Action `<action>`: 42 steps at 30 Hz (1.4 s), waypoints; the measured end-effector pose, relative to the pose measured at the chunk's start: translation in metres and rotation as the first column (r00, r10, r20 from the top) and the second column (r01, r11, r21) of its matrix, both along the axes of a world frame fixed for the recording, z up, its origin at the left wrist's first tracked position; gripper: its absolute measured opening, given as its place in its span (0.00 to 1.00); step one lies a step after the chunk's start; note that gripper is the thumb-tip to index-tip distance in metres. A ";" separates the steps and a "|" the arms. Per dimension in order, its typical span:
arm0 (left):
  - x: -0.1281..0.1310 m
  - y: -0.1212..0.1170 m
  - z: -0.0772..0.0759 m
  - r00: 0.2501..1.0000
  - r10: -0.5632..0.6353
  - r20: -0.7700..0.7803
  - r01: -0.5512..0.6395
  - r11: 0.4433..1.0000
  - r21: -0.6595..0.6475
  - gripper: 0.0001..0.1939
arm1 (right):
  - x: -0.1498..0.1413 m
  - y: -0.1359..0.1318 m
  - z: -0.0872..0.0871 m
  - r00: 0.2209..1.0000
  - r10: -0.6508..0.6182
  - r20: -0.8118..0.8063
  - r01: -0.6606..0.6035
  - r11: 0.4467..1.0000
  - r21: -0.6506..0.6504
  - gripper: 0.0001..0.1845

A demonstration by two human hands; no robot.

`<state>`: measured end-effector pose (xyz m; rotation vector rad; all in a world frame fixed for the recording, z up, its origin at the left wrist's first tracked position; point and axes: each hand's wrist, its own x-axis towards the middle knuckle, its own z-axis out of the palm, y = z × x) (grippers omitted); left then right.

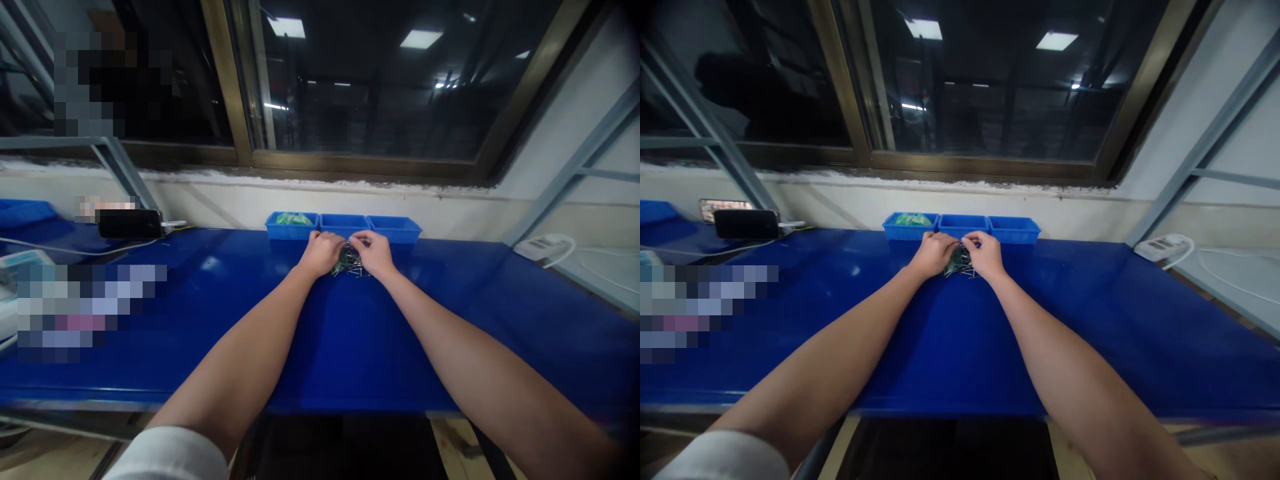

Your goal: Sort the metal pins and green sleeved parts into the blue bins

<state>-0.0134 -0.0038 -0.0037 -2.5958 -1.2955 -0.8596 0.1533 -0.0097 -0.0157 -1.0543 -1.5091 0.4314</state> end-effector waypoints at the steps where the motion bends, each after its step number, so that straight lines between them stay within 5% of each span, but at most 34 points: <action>1: 0.000 0.000 0.000 1.000 0.014 0.007 -0.014 1.000 0.002 0.16 | 0.000 0.000 -0.001 1.000 0.000 -0.004 0.000 1.000 -0.007 0.10; 23: 0.001 -0.002 -0.003 0.990 0.101 0.097 -0.096 0.994 -0.058 0.14 | 0.010 -0.008 0.010 0.965 0.111 -0.238 -0.146 0.980 -0.133 0.11; 33: -0.005 0.001 -0.002 0.940 0.314 0.133 -0.295 0.944 -0.147 0.19 | 0.027 0.009 0.001 0.940 -0.053 -0.337 0.003 0.989 -0.148 0.17; 42: -0.005 0.004 -0.004 0.950 0.307 0.061 -0.289 0.935 -0.204 0.20 | 0.043 0.025 -0.012 0.946 -0.322 -0.030 0.313 0.936 -0.161 0.39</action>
